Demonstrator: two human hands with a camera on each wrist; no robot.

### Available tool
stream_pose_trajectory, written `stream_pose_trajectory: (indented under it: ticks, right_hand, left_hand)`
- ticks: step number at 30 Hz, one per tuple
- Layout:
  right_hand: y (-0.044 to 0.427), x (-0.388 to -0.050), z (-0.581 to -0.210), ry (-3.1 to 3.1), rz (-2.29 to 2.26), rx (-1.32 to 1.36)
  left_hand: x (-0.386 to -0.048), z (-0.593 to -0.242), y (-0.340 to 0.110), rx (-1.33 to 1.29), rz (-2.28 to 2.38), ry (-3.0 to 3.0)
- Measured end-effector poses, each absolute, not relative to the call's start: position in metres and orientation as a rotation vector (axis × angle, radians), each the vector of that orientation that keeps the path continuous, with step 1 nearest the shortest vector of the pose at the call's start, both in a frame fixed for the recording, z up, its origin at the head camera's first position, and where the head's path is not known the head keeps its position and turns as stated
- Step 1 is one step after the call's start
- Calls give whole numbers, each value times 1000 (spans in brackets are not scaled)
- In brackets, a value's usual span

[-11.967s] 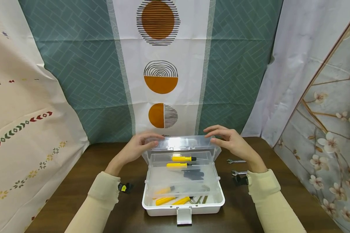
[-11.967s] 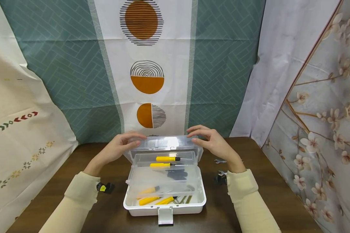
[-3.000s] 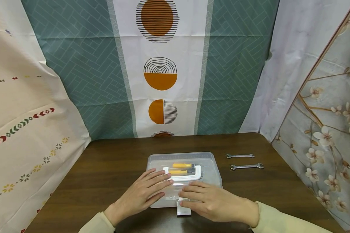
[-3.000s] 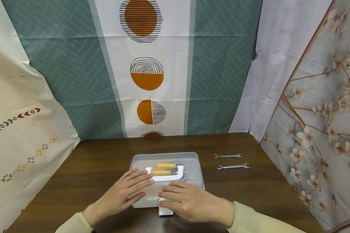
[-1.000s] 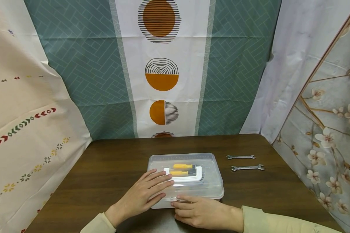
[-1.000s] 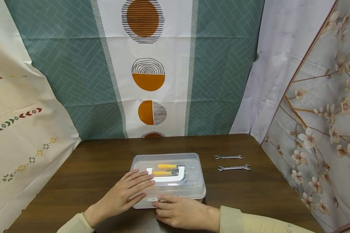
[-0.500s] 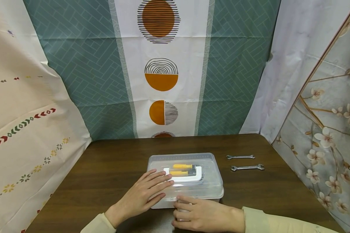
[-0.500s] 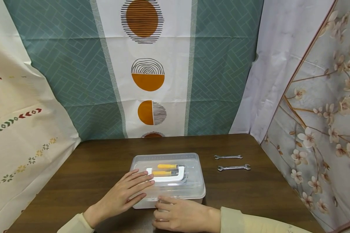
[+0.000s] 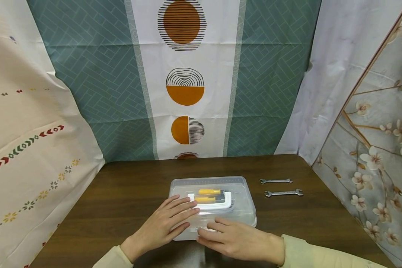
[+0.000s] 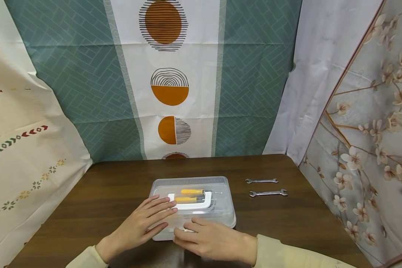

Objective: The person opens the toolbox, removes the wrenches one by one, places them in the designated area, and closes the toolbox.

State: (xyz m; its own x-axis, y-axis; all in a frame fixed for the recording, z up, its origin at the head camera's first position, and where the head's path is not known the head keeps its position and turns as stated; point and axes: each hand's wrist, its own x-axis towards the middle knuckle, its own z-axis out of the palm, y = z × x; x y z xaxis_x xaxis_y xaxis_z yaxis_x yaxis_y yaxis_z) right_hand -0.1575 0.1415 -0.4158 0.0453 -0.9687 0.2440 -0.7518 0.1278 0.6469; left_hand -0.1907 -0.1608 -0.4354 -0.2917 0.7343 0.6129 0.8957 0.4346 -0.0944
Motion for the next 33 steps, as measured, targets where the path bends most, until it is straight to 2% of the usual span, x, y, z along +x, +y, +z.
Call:
stream_pose_trajectory:
  ticks: [33]
  right_hand:
    - [146, -163, -425, -1602, -474, 1551]
  left_hand:
    - [-190, -436, -161, -1361, -372, -2119]
